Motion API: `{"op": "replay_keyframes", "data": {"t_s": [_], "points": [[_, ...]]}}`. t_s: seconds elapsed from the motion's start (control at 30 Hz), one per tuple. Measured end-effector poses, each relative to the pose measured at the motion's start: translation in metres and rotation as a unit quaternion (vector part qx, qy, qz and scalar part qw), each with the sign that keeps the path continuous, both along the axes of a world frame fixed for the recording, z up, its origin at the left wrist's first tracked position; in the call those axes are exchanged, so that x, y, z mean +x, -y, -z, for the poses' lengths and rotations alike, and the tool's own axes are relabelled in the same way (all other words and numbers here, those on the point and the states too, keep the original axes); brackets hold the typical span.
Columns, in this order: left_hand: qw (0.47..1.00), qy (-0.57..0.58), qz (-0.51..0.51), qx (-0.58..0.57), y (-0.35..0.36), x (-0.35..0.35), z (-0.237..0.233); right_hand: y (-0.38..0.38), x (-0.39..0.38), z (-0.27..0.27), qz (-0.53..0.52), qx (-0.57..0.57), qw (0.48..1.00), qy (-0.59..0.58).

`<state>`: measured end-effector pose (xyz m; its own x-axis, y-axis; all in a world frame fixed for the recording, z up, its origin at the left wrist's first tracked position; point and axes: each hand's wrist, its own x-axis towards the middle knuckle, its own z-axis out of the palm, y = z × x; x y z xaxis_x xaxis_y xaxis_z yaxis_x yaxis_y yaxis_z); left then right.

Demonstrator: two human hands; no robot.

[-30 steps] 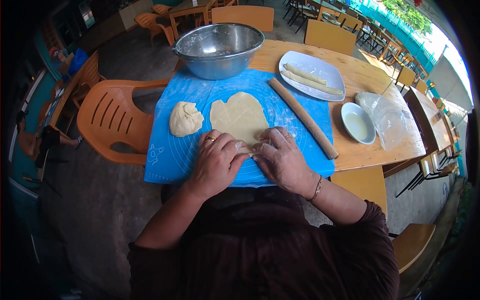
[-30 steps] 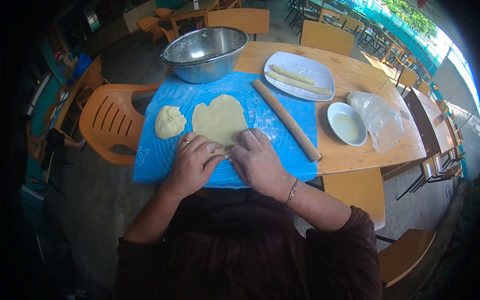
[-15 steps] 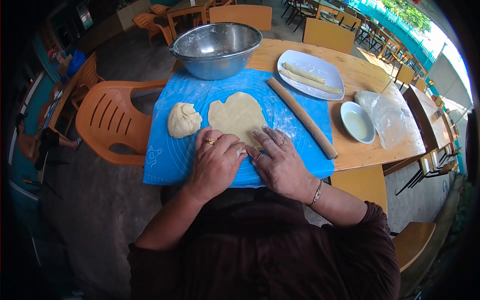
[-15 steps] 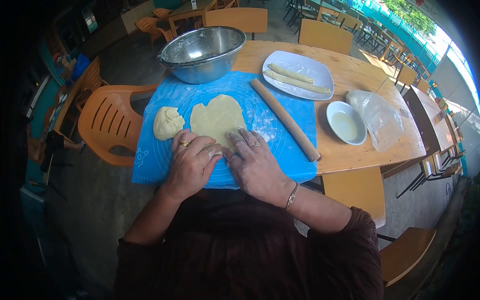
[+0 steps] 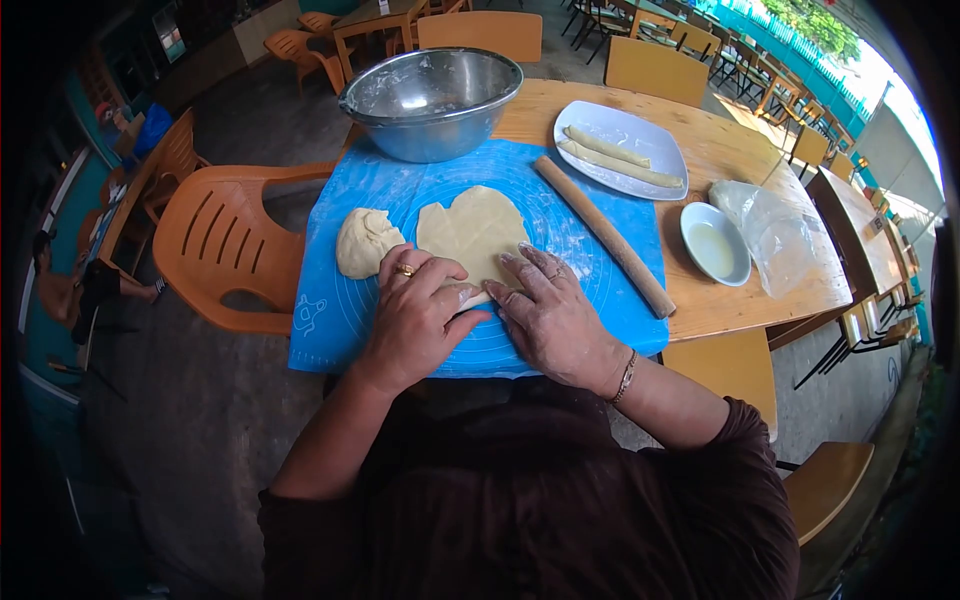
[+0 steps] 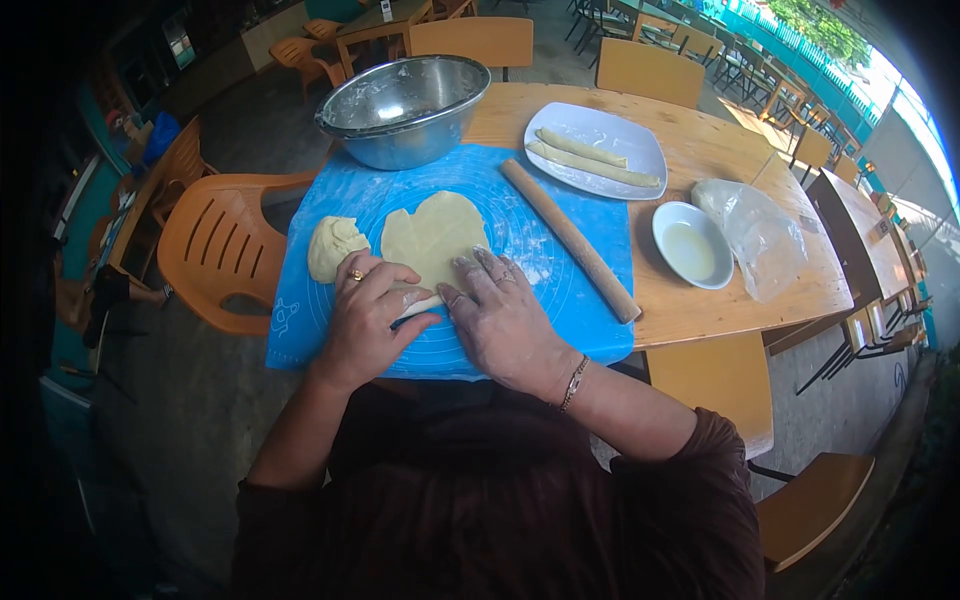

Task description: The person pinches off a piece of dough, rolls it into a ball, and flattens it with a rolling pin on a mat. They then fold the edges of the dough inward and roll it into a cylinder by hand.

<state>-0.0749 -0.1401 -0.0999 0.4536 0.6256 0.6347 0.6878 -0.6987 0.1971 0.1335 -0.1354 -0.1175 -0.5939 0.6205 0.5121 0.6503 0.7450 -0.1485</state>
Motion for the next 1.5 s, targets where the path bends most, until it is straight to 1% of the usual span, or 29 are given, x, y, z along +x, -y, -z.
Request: {"op": "replay_keyframes", "data": {"t_s": [0.07,0.13,0.2,0.33,0.4,0.47,0.6,0.77,0.9,1.13,1.2,1.3,1.37,1.43,1.5], "points": [[1.0,-0.01,0.002,-0.014,-0.001,-0.003,0.001,0.001,0.001,-0.003,-0.018,-0.019,1.0,-0.005],[0.999,-0.019,0.003,-0.027,-0.004,-0.008,0.003,0.007,0.0,-0.004,-0.02,-0.013,1.0,0.005],[0.999,0.005,0.004,-0.04,-0.01,-0.01,0.006,0.009,-0.001,-0.005,-0.019,-0.006,1.0,0.016],[1.0,0.024,0.003,-0.01,-0.007,-0.004,0.003,0.007,-0.001,-0.006,-0.01,-0.009,1.0,0.021],[1.0,0.006,0.007,0.014,0.003,0.0,-0.004,0.004,-0.001,-0.006,-0.012,-0.014,1.0,0.02],[1.0,-0.004,-0.007,0.007,0.005,-0.002,0.001,0.004,-0.001,-0.004,-0.025,-0.024,0.999,-0.004],[0.999,-0.022,-0.024,0.003,0.005,-0.006,0.008,0.002,-0.001,0.0,-0.019,-0.021,1.0,-0.013],[0.998,-0.047,-0.043,0.0,0.011,-0.005,-0.005,0.002,-0.001,-0.004,-0.008,-0.027,1.0,-0.012],[0.996,-0.071,-0.054,-0.014,0.014,-0.008,-0.004,0.001,0.0,-0.003,-0.008,-0.026,1.0,-0.016],[0.998,-0.037,-0.028,-0.035,0.009,-0.016,0.002,-0.005,-0.002,-0.003,0.0,-0.031,0.999,-0.032],[0.997,-0.019,-0.02,-0.074,0.008,-0.018,0.001,-0.008,-0.002,-0.005,-0.006,-0.035,0.999,-0.033],[0.997,0.0,-0.037,-0.064,0.008,-0.013,-0.001,-0.014,-0.004,-0.006,-0.016,-0.045,0.998,-0.042],[0.998,0.0,-0.036,-0.05,0.008,-0.003,-0.001,-0.021,-0.006,-0.006,-0.053,-0.068,0.994,-0.072],[0.999,0.002,-0.035,-0.034,0.007,-0.002,0.001,-0.025,-0.006,-0.006,-0.062,-0.055,0.995,-0.062],[0.997,0.005,0.017,-0.077,0.001,-0.003,0.006,-0.027,-0.006,-0.007,-0.071,-0.041,0.995,-0.05]]}}
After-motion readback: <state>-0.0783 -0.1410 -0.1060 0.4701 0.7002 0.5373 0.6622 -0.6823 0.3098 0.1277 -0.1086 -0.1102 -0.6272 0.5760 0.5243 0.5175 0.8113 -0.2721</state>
